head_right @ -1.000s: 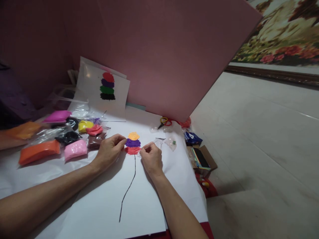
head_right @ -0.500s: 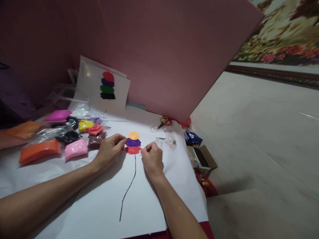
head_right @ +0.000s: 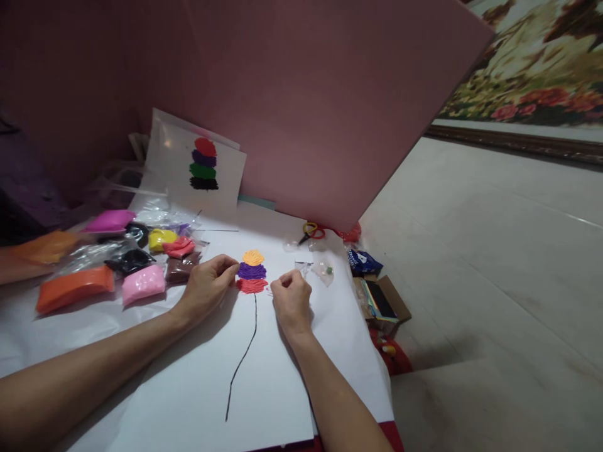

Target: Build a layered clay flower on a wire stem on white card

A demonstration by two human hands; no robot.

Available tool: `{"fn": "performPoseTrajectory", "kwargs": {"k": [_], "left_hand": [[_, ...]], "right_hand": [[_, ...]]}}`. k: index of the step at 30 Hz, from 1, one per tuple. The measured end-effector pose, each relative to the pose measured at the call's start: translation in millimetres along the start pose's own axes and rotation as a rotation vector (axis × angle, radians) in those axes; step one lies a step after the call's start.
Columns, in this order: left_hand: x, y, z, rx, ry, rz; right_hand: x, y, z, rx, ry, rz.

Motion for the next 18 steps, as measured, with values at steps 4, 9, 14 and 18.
{"fn": "performPoseTrajectory", "kwargs": {"k": [4,9,14,18], "left_hand": [[1.1,-0.4,-1.1,0.004,0.002,-0.015],[2.9,-0.6,-1.1,-0.007,0.009,0.001],[2.0,1.2,0.5,-0.006,0.010,-0.004],[1.3,1.6,1.2,-0.007,0.009,-0.007]], "right_hand": [[2.9,-0.7,-0.4,0.003,-0.028,-0.092],[4.3,-1.6,-1.4,0.016,0.039,-0.084],[5.7,-2.9,-2.5,0.004,0.054,-0.076],[6.5,-2.9,-3.1,0.007,0.029,-0.087]]}}
Point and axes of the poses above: each hand's wrist, its own z-axis away from the middle knuckle, its own y-axis out of the back of the hand, x = y × z, the point moved 4 cm from there along -z, towards the middle knuckle, and after that the axes turned 2 degrees about -y, right-handed, at the moved point
